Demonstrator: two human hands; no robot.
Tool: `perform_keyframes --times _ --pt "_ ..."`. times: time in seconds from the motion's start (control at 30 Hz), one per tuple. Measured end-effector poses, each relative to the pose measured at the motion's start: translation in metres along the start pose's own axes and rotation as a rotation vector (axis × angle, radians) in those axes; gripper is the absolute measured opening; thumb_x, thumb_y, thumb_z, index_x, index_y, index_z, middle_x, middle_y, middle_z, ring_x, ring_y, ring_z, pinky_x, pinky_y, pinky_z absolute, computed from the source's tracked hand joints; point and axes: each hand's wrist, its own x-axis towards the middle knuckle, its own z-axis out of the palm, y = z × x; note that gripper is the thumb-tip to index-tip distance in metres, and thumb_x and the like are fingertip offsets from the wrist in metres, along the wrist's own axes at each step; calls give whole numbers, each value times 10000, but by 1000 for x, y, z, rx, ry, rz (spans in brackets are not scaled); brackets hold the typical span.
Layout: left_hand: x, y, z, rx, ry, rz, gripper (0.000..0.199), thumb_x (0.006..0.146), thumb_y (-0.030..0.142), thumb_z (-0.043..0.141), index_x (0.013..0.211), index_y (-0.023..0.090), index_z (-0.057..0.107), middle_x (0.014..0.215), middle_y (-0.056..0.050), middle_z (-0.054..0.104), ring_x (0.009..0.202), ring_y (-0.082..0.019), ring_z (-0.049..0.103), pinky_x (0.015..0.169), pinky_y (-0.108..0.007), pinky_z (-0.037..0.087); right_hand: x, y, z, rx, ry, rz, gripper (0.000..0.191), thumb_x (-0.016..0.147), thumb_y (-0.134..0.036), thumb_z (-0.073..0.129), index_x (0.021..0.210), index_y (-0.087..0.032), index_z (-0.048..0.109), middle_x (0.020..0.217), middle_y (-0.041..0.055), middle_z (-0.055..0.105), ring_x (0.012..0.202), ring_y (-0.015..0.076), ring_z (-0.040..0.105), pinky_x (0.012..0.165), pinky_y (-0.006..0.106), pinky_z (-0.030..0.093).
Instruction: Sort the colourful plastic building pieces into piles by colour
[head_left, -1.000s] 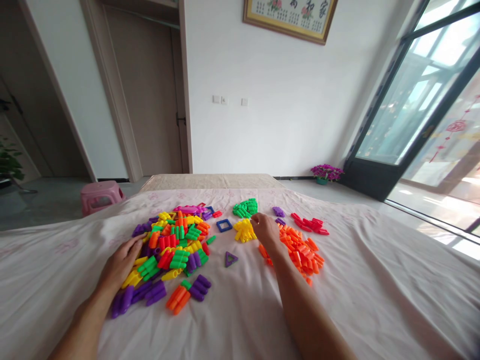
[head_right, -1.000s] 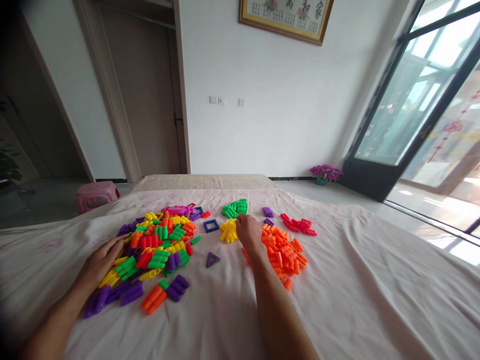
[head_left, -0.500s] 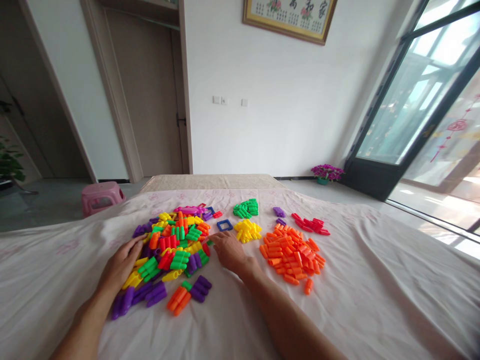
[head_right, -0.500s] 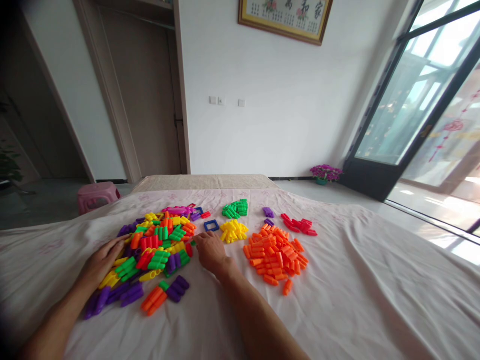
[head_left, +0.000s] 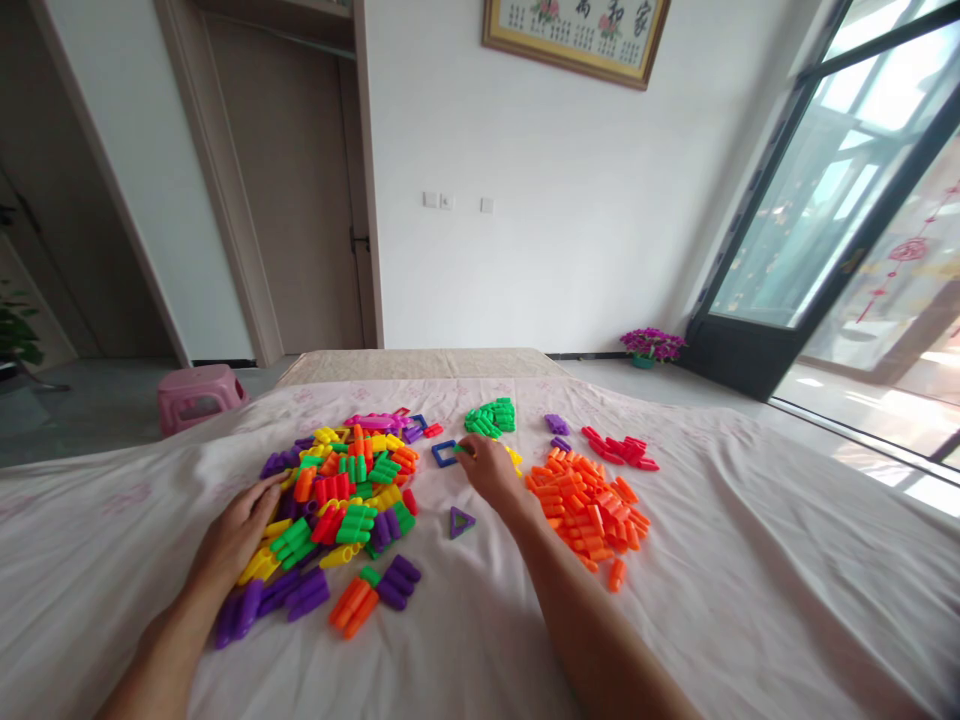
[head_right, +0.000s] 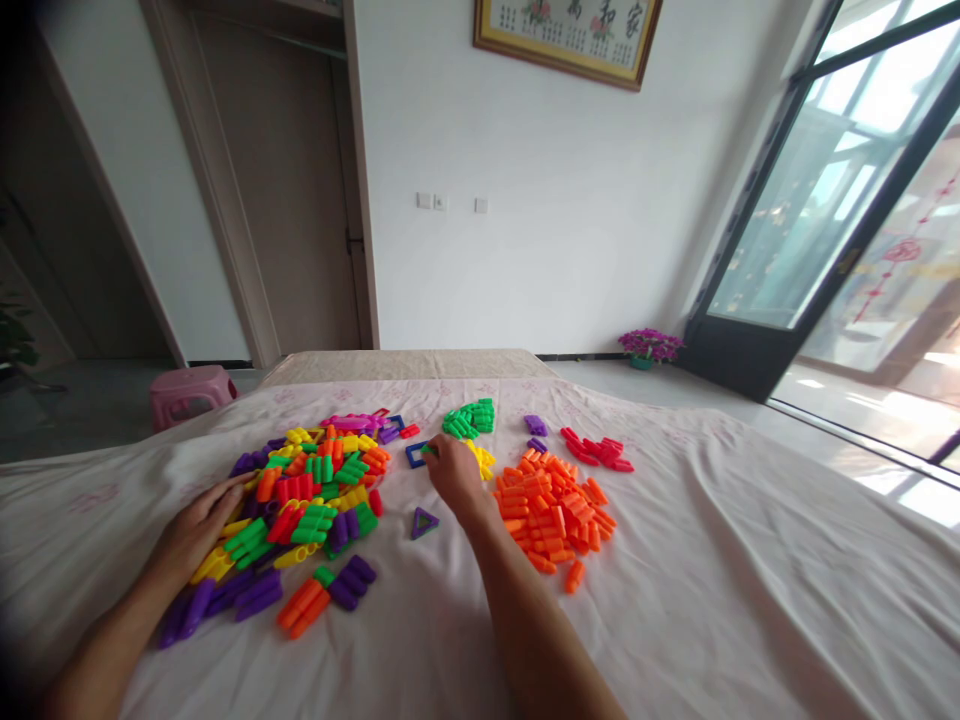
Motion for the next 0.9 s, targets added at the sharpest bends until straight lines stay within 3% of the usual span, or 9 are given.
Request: perform_keyframes --times 0.17,0.3,0.37,0.63,0.77,0.9 --pt "3 -6 1 1 -7 6 563 889 583 436 1270 236 661 1349 -69 657 1271 -274 581 1125 -403 402 19 39 -12 178 196 213 319 859 -223 571 1152 -173 684 1082 79 739 988 205 687 844 291 500" --pt "3 -7 2 0 -2 8 539 884 558 451 1265 245 669 1338 -55 667 1255 -269 595 1106 -395 425 26 48 -11 414 348 167 460 813 -143 508 1255 -133 639 1140 95 724 1009 197 694 880 306 528" --pt "3 -6 2 -4 4 6 531 884 548 453 1262 247 673 1340 -54 667 1254 -267 595 1101 -392 430 26 44 -7 458 356 125 456 799 -126 503 1224 -134 665 1134 91 728 1015 191 695 895 298 530" --pt "1 -2 2 -3 -3 -20 565 890 577 434 1278 232 656 1364 -57 650 1289 -257 567 1119 -379 404 1 -6 6 276 39 -133 298 802 -97 547 959 -206 775 946 34 766 864 173 704 808 264 521" --pt "1 -2 2 6 0 -21 558 885 578 438 1271 245 664 1359 -52 653 1280 -256 575 1109 -376 413 -14 -27 14 242 -196 -265 279 768 -130 648 1017 -190 760 950 41 750 806 158 680 722 236 512" --pt "1 -1 2 -9 -3 -16 561 891 585 432 1277 245 656 1363 -63 646 1289 -262 564 1120 -395 399 -26 -38 26 150 -299 -480 426 736 -172 735 1159 -202 706 1113 70 710 1005 204 650 885 290 494"
